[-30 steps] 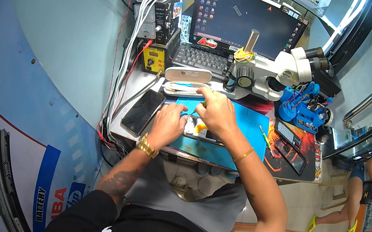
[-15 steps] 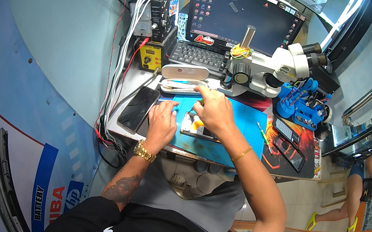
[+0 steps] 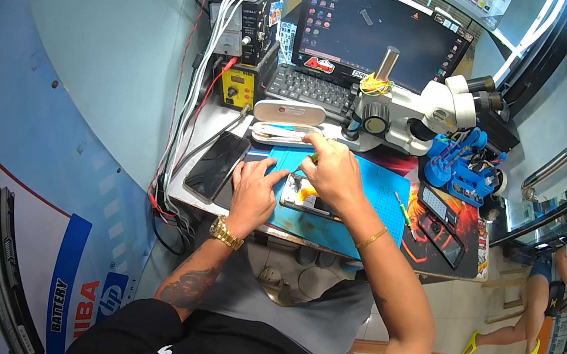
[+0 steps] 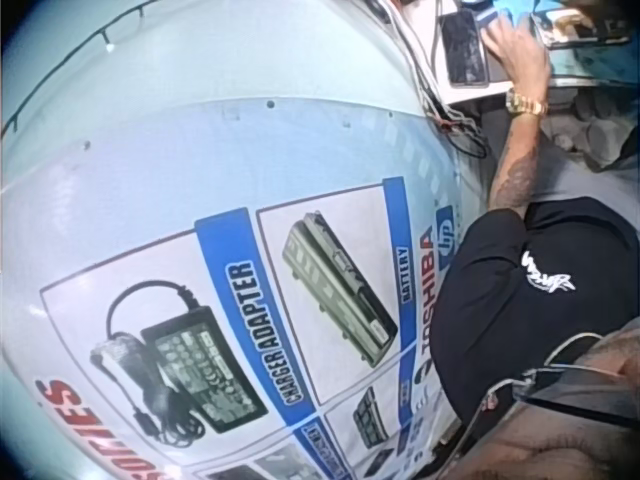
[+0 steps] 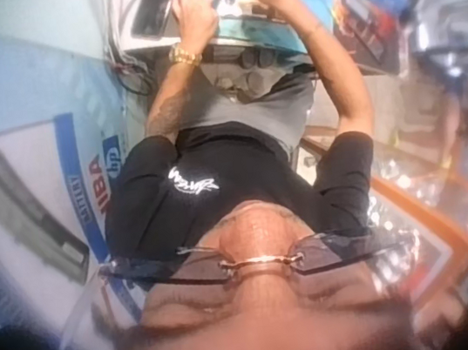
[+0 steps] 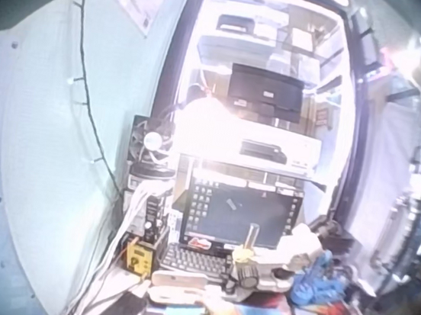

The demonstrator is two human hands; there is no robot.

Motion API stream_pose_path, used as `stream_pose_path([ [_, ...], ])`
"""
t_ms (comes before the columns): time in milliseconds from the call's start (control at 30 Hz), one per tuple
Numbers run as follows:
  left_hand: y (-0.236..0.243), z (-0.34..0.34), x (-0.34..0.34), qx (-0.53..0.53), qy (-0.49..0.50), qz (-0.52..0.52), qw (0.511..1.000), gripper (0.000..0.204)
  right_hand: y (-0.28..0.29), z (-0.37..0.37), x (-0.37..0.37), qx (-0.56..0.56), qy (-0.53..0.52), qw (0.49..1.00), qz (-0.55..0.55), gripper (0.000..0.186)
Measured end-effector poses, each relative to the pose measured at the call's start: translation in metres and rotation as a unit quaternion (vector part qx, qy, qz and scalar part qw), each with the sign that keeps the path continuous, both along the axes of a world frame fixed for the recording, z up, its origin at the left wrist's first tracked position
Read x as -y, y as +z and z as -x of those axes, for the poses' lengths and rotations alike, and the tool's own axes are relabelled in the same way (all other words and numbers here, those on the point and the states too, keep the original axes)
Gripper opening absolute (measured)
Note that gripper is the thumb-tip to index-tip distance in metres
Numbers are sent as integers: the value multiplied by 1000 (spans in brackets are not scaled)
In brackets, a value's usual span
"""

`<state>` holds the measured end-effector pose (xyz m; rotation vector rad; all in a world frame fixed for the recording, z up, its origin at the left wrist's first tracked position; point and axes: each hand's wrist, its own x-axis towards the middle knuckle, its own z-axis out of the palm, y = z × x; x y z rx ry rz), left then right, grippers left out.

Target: The person disassembles a smartphone by prying off the back cover, removing several internal components with a screwdriver, and cleaning the exposed circuit board with a small brush before reassembling the device.

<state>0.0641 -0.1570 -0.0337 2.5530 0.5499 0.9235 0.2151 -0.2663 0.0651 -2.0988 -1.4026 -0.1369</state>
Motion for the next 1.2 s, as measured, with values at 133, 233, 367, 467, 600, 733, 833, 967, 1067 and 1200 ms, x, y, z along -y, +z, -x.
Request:
stream_pose_path([
  [133, 3, 2, 1, -5, 3, 2, 1000, 42, 7, 4, -2, 36, 20, 999, 25, 34],
  [233, 2, 2, 0, -5, -1, 3, 1000, 42, 17, 9, -9, 63, 19, 995, 80, 34],
  [367, 1, 2, 0, -5, -1, 2, 1000, 42, 25, 10, -13, 85, 38, 991, 97, 35],
  [467, -2, 1, -1, 11, 1, 5, 1000, 37, 36, 14, -18, 84, 41, 985, 144, 38],
  [600, 2, 2, 0, 5, -3, 5, 1000, 40, 36, 11, -11, 80, 76, 988, 112, 42],
  [733, 2, 6, 0, -8, -2, 2, 1000, 45, 47, 18, -18, 36, 24, 981, 191, 45],
  [833, 2, 3, 1, -1, -2, 1, 1000, 41, 28, 2, -8, 68, 75, 992, 79, 42],
  [967, 2, 1, 1, 24, 1, 48, 999, 34, 31, -6, -2, 10, 69, 996, 57, 37],
  [1067, 1, 2, 0, 29, 5, 52, 998, 36, 37, -4, 5, -37, 54, 997, 48, 32],
  [1200, 1, 5, -1, 13, 1, 33, 999, 51, 10, -5, 9, -74, 6, 996, -40, 23],
])
